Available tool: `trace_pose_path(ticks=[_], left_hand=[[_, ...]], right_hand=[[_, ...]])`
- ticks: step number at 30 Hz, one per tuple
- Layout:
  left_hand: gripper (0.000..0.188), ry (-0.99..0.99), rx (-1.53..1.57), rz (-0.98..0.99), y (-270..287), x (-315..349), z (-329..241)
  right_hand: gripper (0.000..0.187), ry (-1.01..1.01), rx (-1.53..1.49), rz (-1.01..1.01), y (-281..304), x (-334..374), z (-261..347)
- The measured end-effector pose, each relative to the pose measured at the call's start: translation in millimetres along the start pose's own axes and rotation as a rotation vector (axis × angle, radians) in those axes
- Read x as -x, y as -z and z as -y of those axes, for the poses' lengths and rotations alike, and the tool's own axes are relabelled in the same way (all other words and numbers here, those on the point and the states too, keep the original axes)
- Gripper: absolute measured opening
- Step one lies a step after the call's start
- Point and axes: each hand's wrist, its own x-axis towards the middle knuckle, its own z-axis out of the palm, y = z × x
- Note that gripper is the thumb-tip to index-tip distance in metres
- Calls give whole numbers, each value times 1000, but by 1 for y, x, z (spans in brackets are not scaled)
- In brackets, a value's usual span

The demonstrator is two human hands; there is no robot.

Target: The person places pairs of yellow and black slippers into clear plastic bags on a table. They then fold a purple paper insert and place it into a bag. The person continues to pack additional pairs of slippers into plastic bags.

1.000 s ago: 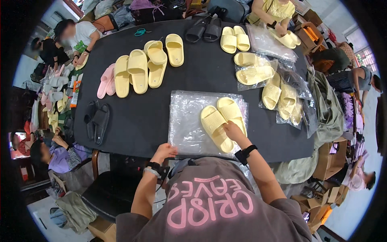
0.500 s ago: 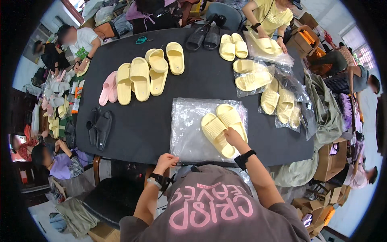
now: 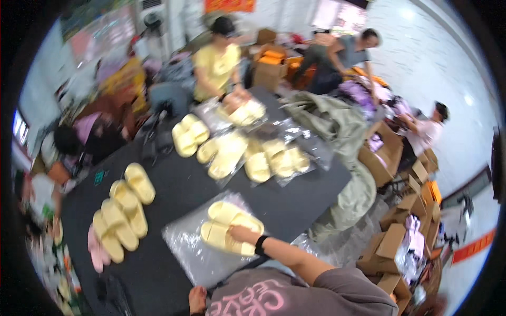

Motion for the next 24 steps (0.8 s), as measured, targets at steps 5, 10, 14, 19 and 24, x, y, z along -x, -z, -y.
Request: trace_pose_path(ticks=[5, 10, 14, 19, 24], left_hand=[[39, -191, -710, -72, -127, 75, -106], [23, -731, -1378, -259, -156, 75, -142], [44, -974, -1602, -123, -174, 32, -157], [74, -886, -2012, -56, -185, -22, -148], [93, -659, -2041, -179, -181, -37, -138]], right_hand=[[27, -137, -158, -87, -17, -2, -20], [28, -53, -140, -89, -7, 4, -9], [28, -81, -153, -101, -7, 5, -6], [32, -75, -139, -80, -12, -1, -9], [36, -125, -216, -76, -11, -1, -12]])
